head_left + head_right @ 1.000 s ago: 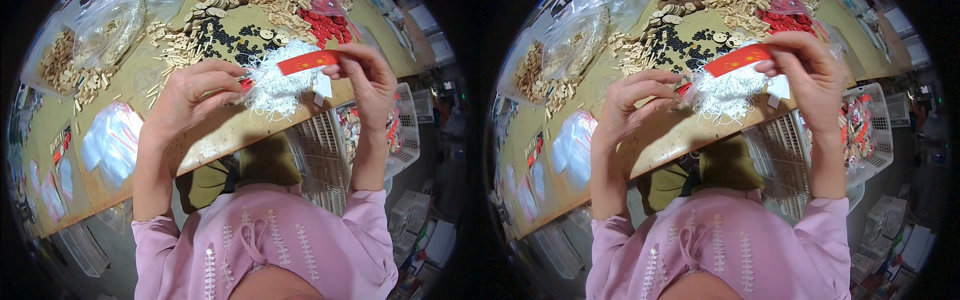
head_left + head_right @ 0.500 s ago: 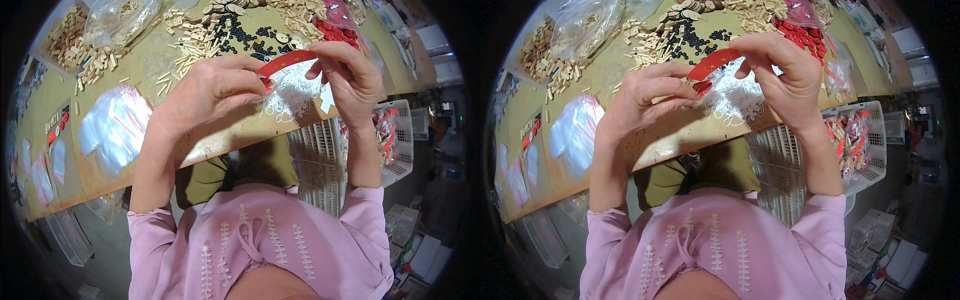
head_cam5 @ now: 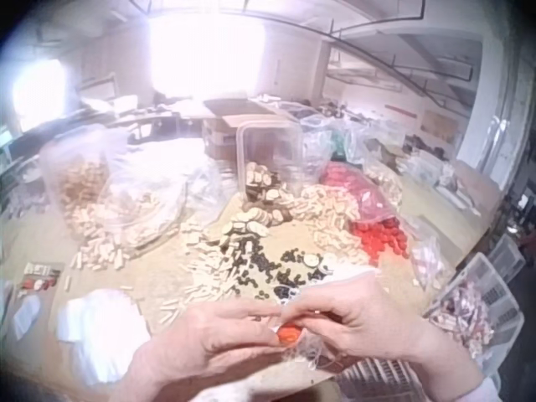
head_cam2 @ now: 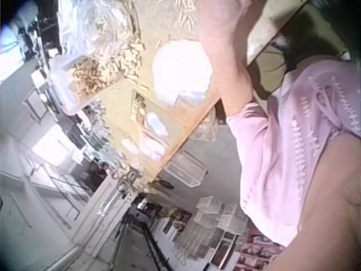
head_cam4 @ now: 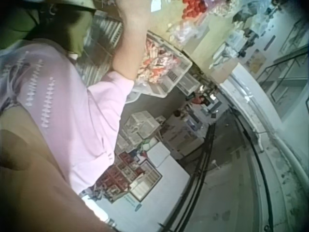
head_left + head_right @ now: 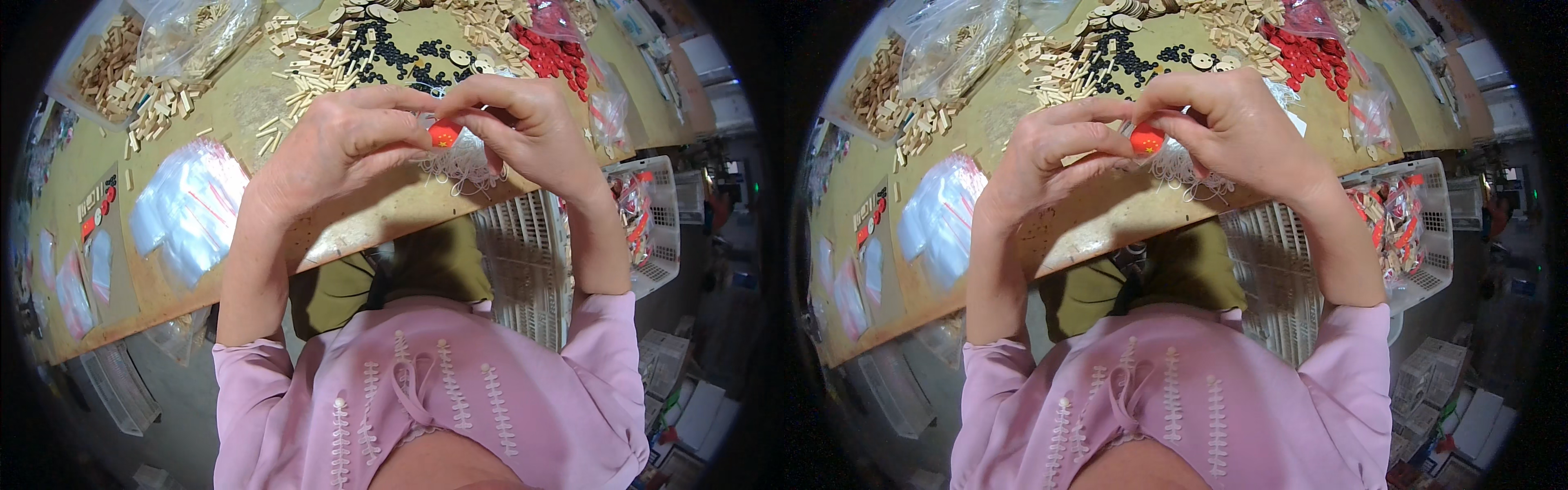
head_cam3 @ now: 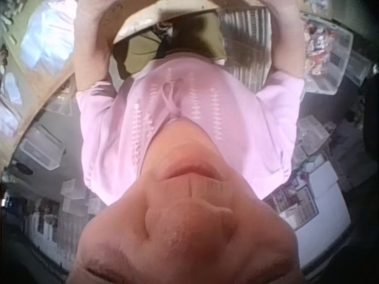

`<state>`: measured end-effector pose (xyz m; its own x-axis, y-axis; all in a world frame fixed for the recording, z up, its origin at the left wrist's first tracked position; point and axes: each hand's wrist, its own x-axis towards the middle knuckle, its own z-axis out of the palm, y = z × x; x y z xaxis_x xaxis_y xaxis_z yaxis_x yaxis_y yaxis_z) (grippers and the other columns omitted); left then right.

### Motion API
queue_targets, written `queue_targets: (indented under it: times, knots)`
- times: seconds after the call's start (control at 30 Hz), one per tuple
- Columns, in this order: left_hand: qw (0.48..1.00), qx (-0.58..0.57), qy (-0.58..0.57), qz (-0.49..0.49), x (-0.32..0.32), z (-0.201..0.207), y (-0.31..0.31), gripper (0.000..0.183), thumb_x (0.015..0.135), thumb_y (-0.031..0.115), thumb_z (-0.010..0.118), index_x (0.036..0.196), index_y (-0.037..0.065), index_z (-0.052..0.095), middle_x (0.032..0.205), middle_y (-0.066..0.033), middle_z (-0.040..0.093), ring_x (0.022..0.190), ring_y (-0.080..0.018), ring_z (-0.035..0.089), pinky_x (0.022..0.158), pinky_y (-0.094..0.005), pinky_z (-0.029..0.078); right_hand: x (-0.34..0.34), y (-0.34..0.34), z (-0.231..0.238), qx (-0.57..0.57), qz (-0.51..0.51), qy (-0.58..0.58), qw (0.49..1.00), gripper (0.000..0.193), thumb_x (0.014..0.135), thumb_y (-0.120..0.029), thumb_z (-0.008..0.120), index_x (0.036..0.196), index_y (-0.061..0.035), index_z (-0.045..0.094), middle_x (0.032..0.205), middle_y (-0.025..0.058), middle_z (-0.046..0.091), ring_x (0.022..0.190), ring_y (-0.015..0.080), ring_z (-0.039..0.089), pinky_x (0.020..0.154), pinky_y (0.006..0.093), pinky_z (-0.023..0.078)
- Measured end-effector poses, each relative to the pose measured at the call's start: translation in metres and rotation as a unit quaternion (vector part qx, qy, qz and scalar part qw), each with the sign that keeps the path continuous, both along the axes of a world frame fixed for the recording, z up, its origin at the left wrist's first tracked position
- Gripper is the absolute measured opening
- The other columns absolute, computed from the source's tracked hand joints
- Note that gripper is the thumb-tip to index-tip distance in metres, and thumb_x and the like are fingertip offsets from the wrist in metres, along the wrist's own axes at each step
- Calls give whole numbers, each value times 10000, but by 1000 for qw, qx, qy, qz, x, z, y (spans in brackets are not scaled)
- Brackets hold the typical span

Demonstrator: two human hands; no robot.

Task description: The person assembles small craft kits by hand, placing wooden sticks, black beads, white string, and red star-shaped pieces into clear plastic bags. The person repeatedly opens bags, adds components, and sets the filled bags aside on the table.

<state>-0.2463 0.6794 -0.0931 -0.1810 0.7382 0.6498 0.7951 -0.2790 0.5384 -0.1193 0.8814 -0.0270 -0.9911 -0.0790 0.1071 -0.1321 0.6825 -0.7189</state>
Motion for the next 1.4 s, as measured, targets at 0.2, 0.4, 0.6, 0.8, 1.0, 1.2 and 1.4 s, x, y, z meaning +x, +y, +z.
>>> queue_targets:
  times: [0.2, 0.4, 0.6, 0.8, 1.0, 1.2, 1.4]
  knots:
    - [999, -27, -40, -1, -6, -3, -4, 155, 864, 110, 769, 1003, 43, 757, 1151, -123, 737, 913, -302, 735, 789, -374, 597, -4, 13, 18, -93, -89, 92, 987, 165, 1002, -6, 599, 1112, -26, 722, 924, 25, 747, 544, 18, 572, 458, 179, 446]
    - [999, -23, -27, 3, -6, -2, -4, 157, 861, 117, 774, 998, 44, 752, 1147, -122, 737, 915, -302, 733, 792, -374, 594, -9, 8, 3, -19, -23, 52, 998, 163, 992, 14, 595, 1102, -13, 712, 904, 20, 732, 567, 33, 603, 497, 186, 487]
    - [999, -20, -26, -4, -5, -1, -3, 151, 867, 113, 767, 999, 45, 743, 1123, -118, 735, 913, -307, 724, 786, -368, 588, -14, -4, 6, -27, -8, -56, 998, 123, 971, -8, 641, 1048, -28, 734, 805, 3, 706, 494, 52, 574, 455, 210, 473]
    - [996, -45, -77, -12, -4, -1, -3, 144, 867, 106, 767, 986, 36, 726, 1056, -122, 723, 887, -315, 713, 775, -367, 581, -25, -9, -13, 74, 53, -32, 995, 93, 974, -60, 665, 1032, -34, 734, 732, 8, 700, 465, 63, 571, 419, 239, 442]
    - [999, -11, -27, 32, -7, -1, -4, 155, 876, 122, 760, 993, 29, 718, 1092, -136, 715, 909, -320, 715, 788, -379, 581, -25, -14, -3, 23, 24, -114, 993, 109, 1003, -71, 624, 1036, -22, 716, 829, 8, 725, 493, 37, 572, 426, 206, 446]
    - [999, -6, -44, 20, -9, -2, -1, 153, 874, 127, 759, 991, 37, 720, 1094, -122, 717, 939, -310, 718, 813, -395, 577, -13, -7, -5, -99, 6, -135, 986, 106, 1008, -96, 648, 1049, -16, 704, 914, 22, 735, 582, 58, 620, 525, 217, 502]
    - [997, 4, -29, -67, -1, 14, -3, 114, 852, 154, 779, 917, 70, 739, 1086, -100, 718, 942, -278, 704, 802, -371, 564, 25, -20, -10, 117, 48, 96, 987, 117, 865, -82, 761, 940, -38, 683, 827, 87, 644, 763, 241, 661, 630, 339, 497]
